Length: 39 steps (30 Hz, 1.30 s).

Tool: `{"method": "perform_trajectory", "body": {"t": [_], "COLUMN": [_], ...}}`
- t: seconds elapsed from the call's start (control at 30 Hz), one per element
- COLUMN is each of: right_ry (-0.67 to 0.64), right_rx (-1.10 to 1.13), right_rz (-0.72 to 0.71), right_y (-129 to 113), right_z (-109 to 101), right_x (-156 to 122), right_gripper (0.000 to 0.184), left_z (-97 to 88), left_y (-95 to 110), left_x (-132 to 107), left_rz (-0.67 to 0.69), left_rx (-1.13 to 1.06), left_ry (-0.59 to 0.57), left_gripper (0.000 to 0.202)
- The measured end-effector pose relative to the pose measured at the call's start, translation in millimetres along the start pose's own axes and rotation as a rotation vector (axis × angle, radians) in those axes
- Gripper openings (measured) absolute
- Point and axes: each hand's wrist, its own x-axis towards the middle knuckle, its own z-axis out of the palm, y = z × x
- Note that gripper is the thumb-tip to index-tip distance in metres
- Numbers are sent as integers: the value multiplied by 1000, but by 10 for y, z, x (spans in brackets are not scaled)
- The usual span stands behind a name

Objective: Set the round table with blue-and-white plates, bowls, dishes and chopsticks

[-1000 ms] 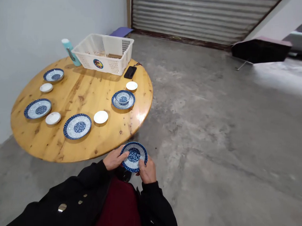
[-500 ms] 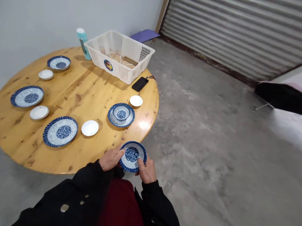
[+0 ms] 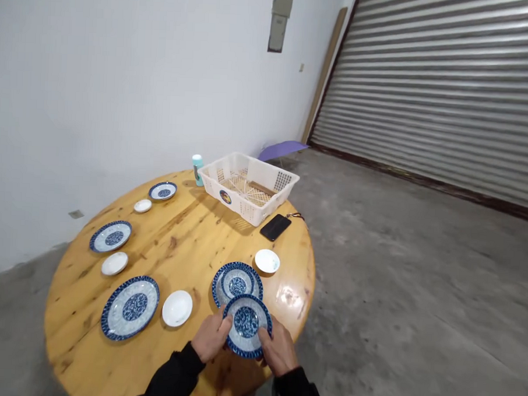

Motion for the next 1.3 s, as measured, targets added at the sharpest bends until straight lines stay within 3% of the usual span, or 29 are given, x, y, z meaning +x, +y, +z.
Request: {"method": "perform_trajectory", "body": {"t": [0.23, 0.5, 0.8, 1.0, 1.3], "right_ry": [-107, -278, -390, -451, -415], "right_rx": [-160, -427, -712, -893, -948], "right_rz": [5, -108, -92, -128, -222], "right_y": [-364, -537, -473, -493, -517], "right_z": [-220, -413, -521, -484, -503], "right_x": [566, 1071, 1327, 1400, 1434], "right_gripper": [19, 26, 64, 60, 49], "left_z": [-113, -65, 200, 263, 213], "left_y": [180, 317, 366, 320, 303], "left_x": [344, 622, 758, 777, 777], "left_rz": [-144, -340, -469, -560, -538], "left_rx": [5, 94, 181, 242, 253], "left_ry": [101, 191, 296, 219, 250], "left_gripper": [50, 44, 51, 54, 53]}}
